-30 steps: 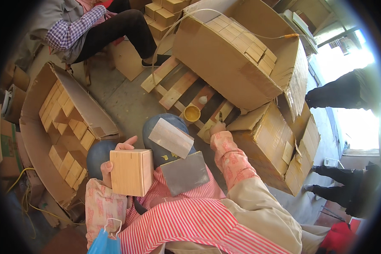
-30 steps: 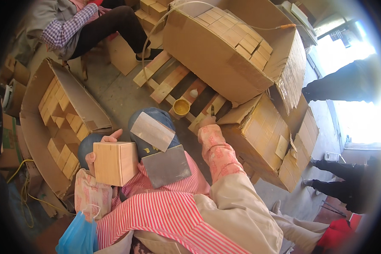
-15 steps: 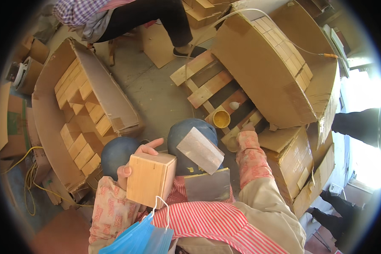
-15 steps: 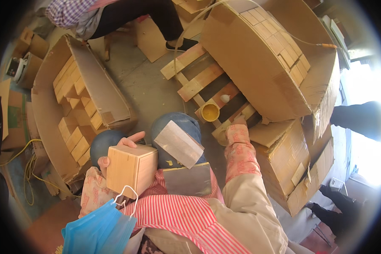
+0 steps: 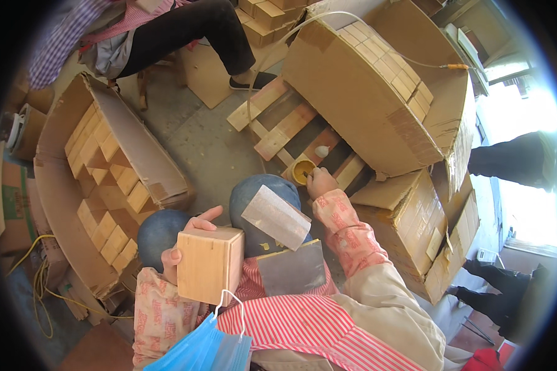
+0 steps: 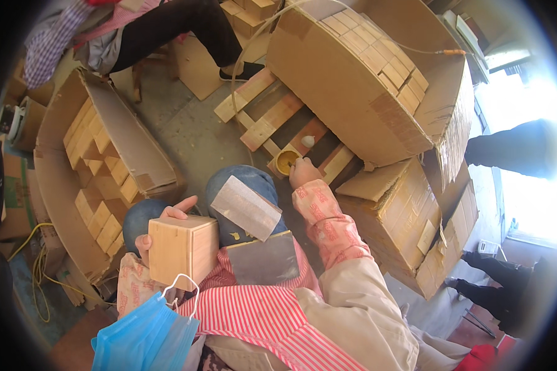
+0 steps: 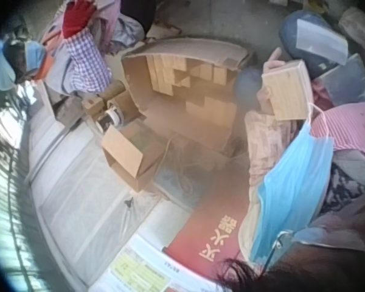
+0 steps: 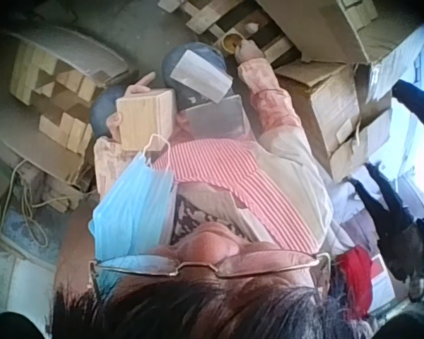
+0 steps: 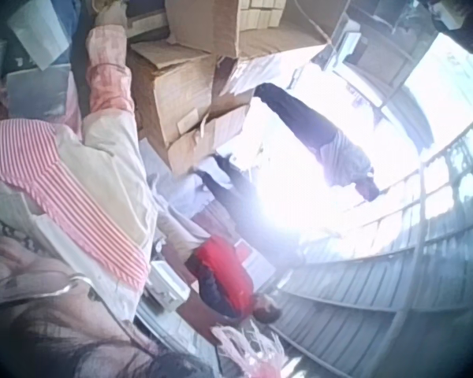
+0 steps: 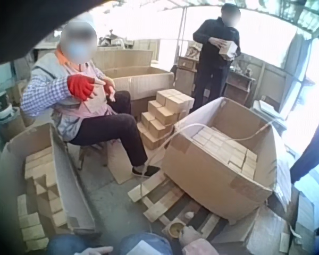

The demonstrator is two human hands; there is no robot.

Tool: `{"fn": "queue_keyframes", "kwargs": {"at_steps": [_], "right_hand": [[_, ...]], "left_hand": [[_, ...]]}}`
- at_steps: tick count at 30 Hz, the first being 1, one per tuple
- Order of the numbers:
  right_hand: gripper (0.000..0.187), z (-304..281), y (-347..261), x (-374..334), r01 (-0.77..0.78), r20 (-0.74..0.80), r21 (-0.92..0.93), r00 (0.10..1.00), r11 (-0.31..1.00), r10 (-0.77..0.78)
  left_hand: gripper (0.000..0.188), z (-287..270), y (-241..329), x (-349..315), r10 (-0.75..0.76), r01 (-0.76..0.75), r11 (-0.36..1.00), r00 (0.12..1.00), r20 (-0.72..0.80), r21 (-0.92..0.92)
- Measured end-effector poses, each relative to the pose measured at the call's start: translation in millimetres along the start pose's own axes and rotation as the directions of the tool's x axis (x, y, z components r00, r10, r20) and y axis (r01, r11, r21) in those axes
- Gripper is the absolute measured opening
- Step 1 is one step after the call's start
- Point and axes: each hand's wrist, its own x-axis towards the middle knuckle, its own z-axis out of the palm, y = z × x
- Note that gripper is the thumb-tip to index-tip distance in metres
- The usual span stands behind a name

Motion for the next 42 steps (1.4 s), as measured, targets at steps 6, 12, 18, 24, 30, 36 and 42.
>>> {"fn": "queue_keyframes", "kwargs": {"at_steps": [6,12,18,24,30,36,42], "right_hand": [[0.03,15.7,13.4,21.2,-0.105,0.063,0.174,0.993,0.979,0.095],[0.032,23.2,32.8,20.7,-0.156,0.048,0.474,0.987,0.867,0.152],[0.027,-33.2,23.7,-8.4,-0.283,0.238,0.771,0.959,0.571,0.153],[0.012,-146.8,-35.8,-59.5,-0.103,0.141,0.938,0.986,0.331,-0.091],[0.004,-215.1,-102.4,-134.1,0.148,0.029,0.91,0.909,0.388,-0.415],[0.013,-213.2,-152.5,-179.0,0.512,-0.135,0.709,0.773,0.485,-0.62],[0.02,-208.6,-169.3,-180.4,0.657,-0.221,0.559,0.706,0.506,-0.673]], "left_hand": [[0.082,-0.3,-1.3,-0.2,0.015,-0.015,1.0,1.0,0.016,-0.01],[0.079,-1.1,4.5,0.9,0.005,-0.006,1.0,0.999,0.047,0.017],[0.077,6.3,4.1,1.0,0.044,-0.046,0.998,0.998,0.045,0.031],[0.073,15.4,-0.7,-1.6,0.082,-0.082,0.997,0.997,0.013,0.01],[0.073,19.6,-2.4,-6.0,0.09,-0.091,0.993,0.996,0.017,0.069],[0.071,19.4,-6.4,-8.8,0.098,-0.101,0.991,0.995,0.031,0.093],[0.068,14.2,-8.1,-7.7,0.108,-0.114,0.982,0.993,0.051,0.151]]}}
